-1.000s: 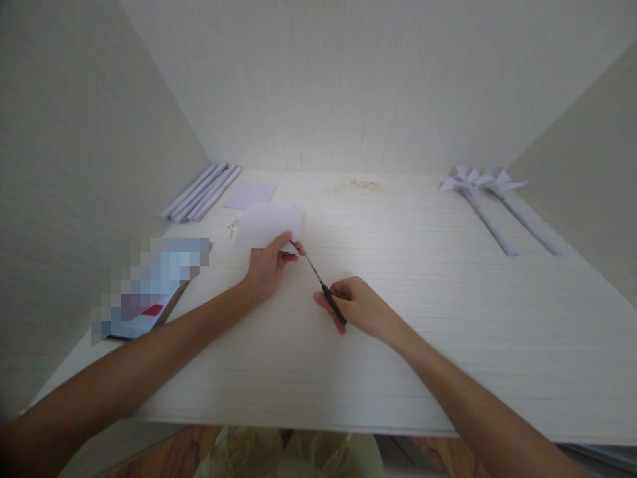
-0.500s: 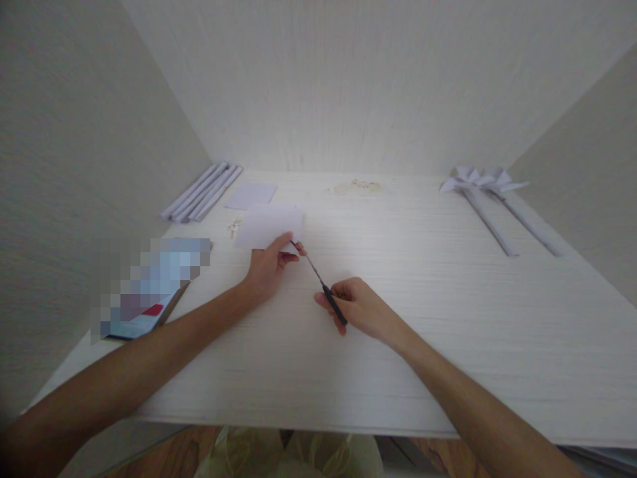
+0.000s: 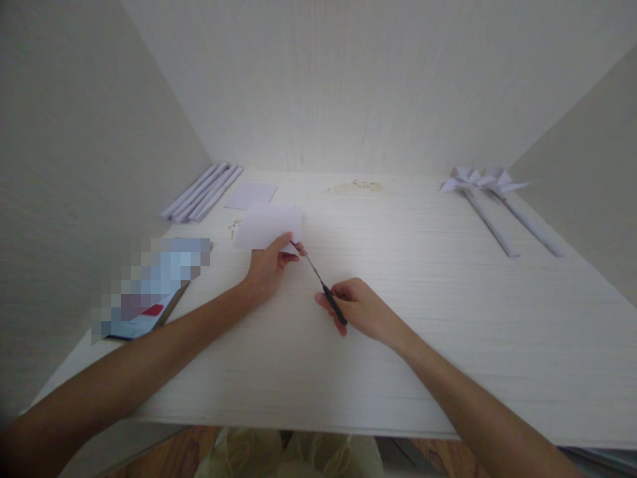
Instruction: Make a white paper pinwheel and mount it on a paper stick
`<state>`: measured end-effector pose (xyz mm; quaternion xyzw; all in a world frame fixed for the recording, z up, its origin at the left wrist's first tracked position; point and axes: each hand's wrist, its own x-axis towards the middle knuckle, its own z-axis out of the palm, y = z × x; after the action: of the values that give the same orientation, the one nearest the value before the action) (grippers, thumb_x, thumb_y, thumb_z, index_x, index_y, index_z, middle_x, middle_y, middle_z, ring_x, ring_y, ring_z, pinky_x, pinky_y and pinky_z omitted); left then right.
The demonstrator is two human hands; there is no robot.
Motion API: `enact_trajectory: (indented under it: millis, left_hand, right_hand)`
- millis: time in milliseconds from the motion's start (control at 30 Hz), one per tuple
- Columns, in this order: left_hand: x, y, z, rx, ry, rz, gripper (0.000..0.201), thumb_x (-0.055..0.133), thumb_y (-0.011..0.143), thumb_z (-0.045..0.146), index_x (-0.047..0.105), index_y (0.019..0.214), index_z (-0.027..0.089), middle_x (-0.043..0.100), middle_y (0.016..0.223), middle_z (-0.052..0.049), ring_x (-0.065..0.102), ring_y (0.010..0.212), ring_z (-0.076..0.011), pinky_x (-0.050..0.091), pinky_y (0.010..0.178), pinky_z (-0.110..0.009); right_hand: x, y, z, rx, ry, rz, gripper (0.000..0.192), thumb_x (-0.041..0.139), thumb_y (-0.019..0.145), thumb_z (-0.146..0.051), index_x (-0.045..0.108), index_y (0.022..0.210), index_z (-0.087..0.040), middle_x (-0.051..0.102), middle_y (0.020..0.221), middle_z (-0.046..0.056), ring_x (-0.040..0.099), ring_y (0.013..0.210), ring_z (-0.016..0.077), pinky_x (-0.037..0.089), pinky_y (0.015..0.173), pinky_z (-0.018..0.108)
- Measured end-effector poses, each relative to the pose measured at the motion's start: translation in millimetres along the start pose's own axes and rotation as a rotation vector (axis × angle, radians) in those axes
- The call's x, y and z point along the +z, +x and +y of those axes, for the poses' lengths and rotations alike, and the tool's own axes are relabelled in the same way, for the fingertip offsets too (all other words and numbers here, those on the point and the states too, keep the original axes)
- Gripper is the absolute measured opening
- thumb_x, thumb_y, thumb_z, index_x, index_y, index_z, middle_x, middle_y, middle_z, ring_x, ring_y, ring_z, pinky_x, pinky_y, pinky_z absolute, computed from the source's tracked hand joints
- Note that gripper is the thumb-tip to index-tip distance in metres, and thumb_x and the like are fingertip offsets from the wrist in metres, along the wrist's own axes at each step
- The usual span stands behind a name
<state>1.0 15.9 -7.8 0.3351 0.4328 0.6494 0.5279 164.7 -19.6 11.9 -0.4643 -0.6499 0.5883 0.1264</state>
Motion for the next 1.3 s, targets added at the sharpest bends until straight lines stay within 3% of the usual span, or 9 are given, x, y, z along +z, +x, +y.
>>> enact_trajectory:
  millis: [533, 833, 1300]
  left_hand:
    - [0.1, 0.0, -1.4, 0.003, 0.025, 0.02, 0.013, 0.055, 0.066, 0.027, 0.054, 0.069, 0.014, 0.057, 0.058, 0.001, 0.055, 0.05, -0.0092, 0.043, 0.042, -0.017]
    - [4.0, -2.3, -4.2, 0.028, 0.026, 0.083, 0.014, 0.055, 0.066, 0.028, 0.053, 0.071, 0.015, 0.056, 0.06, 0.001, 0.055, 0.051, -0.0095, 0.043, 0.043, -0.018]
    - [6.9, -1.9, -4.7, 0.014, 0.018, 0.153, 0.013, 0.055, 0.066, 0.027, 0.052, 0.072, 0.016, 0.057, 0.061, 0.002, 0.056, 0.052, -0.0101, 0.043, 0.045, -0.02]
  right_hand:
    - [0.7, 2.1, 3.9, 0.003, 0.038, -0.008, 0.04, 0.051, 0.07, -0.051, 0.039, 0.05, -0.018, 0.045, 0.037, -0.004, 0.039, 0.035, 0.0072, 0.025, 0.038, 0.021]
    - [2.9, -2.2, -10.7, 0.042, 0.092, -0.03, 0.044, 0.051, 0.067, -0.056, 0.042, 0.05, -0.017, 0.045, 0.035, -0.004, 0.031, 0.032, 0.0049, 0.021, 0.037, 0.021]
    - [5.7, 0.3, -5.2, 0.03, 0.074, 0.002, 0.042, 0.05, 0.069, -0.053, 0.041, 0.05, -0.017, 0.045, 0.036, -0.003, 0.035, 0.034, 0.0061, 0.021, 0.038, 0.021]
